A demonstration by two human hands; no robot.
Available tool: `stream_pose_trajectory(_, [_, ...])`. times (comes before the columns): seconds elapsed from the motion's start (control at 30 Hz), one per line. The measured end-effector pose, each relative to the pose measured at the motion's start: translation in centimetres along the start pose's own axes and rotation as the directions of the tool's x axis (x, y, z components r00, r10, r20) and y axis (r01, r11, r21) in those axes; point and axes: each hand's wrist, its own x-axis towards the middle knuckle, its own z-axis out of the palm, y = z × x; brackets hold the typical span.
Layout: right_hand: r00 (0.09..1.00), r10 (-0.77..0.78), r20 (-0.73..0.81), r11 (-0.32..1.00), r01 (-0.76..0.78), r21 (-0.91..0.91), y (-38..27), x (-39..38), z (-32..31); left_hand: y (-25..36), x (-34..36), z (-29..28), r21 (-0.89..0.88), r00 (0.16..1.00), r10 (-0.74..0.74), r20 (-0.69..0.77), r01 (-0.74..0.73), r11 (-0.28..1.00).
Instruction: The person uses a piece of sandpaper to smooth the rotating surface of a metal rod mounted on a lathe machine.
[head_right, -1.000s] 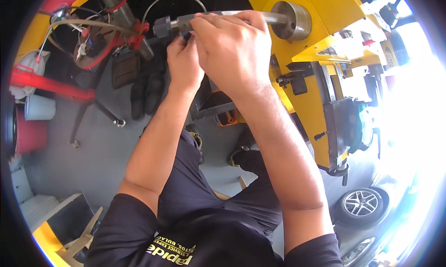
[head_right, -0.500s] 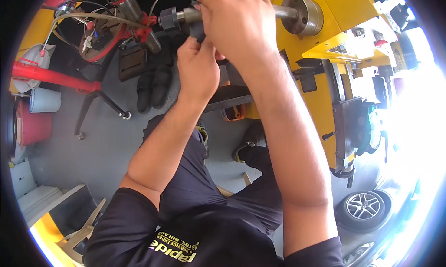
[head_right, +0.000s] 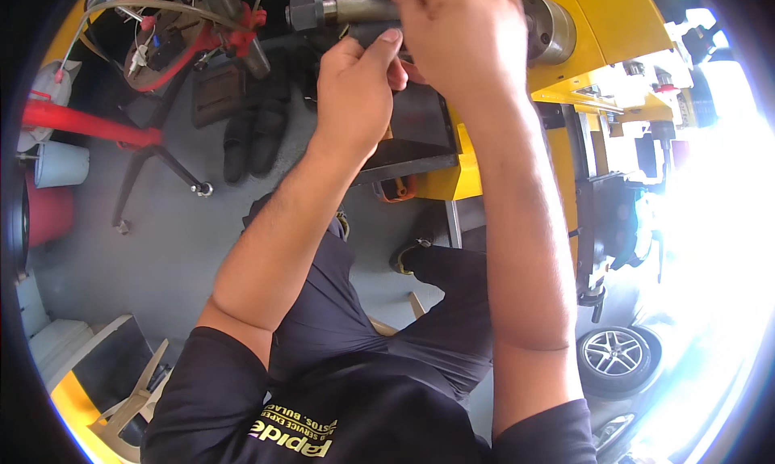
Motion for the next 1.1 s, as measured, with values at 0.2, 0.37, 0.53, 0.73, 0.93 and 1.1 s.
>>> stream_pose_trajectory(0.2, [0.957, 0.255, 0.139, 0.965, -0.261, 0.028, 1.6, 0.4, -1.5, -0.5, -0.4, 1.5, 0.083, 0.996, -0.064, 0.068, 0.059, 0.995])
stream_pose_trajectory(0.37, [0.993, 0.097, 0.07, 0.992, -0.091, -0.083, 1.5, -0.3, -1.2, -1.7, 1.0, 1.6, 0.072, 0.996, 0.054, 0.078, -0.059, 0.996])
stream_pose_trajectory(0.53, [0.955, 0.284, 0.085, 0.957, -0.288, 0.033, 4.1, -0.3, -1.7, -2.0, 0.1, 3.1, 0.081, 0.996, -0.017, 0.084, 0.01, 0.997])
stream_pose_trajectory(0.73, [0.942, 0.307, 0.134, 0.951, -0.31, -0.003, 3.6, -0.3, -3.6, -2.8, 1.4, 3.2, 0.155, 0.995, -0.03, 0.09, 0.016, 0.988])
stream_pose_trajectory(0.93, [0.874, 0.421, 0.245, 0.904, -0.426, -0.031, 5.8, 0.8, -3.6, -4.4, 0.3, 6.6, 0.206, 0.985, 0.113, 0.134, -0.139, 0.969])
stream_pose_trajectory(1.1, [0.95, 0.268, 0.158, 0.96, -0.277, 0.034, 7.5, -0.6, -4.8, -4.3, 1.5, 6.9, 0.081, 0.998, 0.005, 0.061, -0.01, 0.997])
